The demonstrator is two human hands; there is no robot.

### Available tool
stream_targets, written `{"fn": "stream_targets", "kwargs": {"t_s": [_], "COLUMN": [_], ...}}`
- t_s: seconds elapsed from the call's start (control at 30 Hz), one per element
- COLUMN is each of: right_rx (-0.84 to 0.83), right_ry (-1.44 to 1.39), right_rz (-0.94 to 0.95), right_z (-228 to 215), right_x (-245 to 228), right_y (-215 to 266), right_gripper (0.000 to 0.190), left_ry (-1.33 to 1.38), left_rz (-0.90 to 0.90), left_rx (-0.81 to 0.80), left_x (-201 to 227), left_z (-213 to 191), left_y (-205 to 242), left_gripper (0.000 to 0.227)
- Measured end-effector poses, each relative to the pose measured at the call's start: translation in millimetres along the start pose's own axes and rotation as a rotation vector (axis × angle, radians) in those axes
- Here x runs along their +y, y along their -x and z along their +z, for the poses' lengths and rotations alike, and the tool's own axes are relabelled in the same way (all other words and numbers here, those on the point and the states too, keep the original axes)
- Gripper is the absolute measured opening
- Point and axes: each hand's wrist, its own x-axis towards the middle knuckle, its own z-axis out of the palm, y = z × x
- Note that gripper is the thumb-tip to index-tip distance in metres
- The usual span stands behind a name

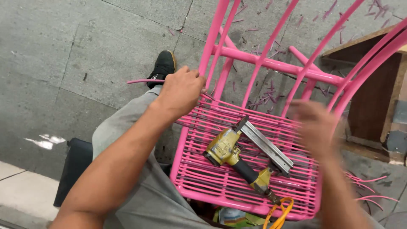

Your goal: Repair a pink chair by weaving and stapling plastic strips.

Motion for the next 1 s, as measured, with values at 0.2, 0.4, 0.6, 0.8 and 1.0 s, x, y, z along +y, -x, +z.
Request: {"fn": "stream_targets", "kwargs": {"t_s": [0.2, 0.4, 0.6, 0.8, 1.0], "right_rx": [-0.12, -0.069, 0.029, -0.096, -0.392], "right_ry": [-0.245, -0.165, -0.046, -0.506, -0.116], "right_rz": [-0.109, -0.24, -0.152, 0.305, 0.191], "right_z": [112.9, 123.3, 116.1, 74.1, 97.7], "right_x": [-168.3, -172.4, -144.1, -113.5, -152.6], "right_y": [-8.5, -11.3, -16.0, -8.8, -2.6], "right_gripper": [0.028, 0.014, 0.011, 0.02, 0.02], "left_ry": [-0.002, 0.06, 0.23, 0.236, 0.386], "left_rz": [0.023, 0.0, -0.005, -0.023, -0.059], "left_rx": [0.006, -0.033, 0.183, 0.737, 0.769], "left_x": [-5.8, -9.1, -2.9, -27.1, -23.4], "left_z": [6.1, 1.6, -39.7, -76.0, -103.5], "left_y": [0.5, -3.7, -6.1, 10.1, 27.1], "left_gripper": [0.017, 0.012, 0.032, 0.027, 0.018]}}
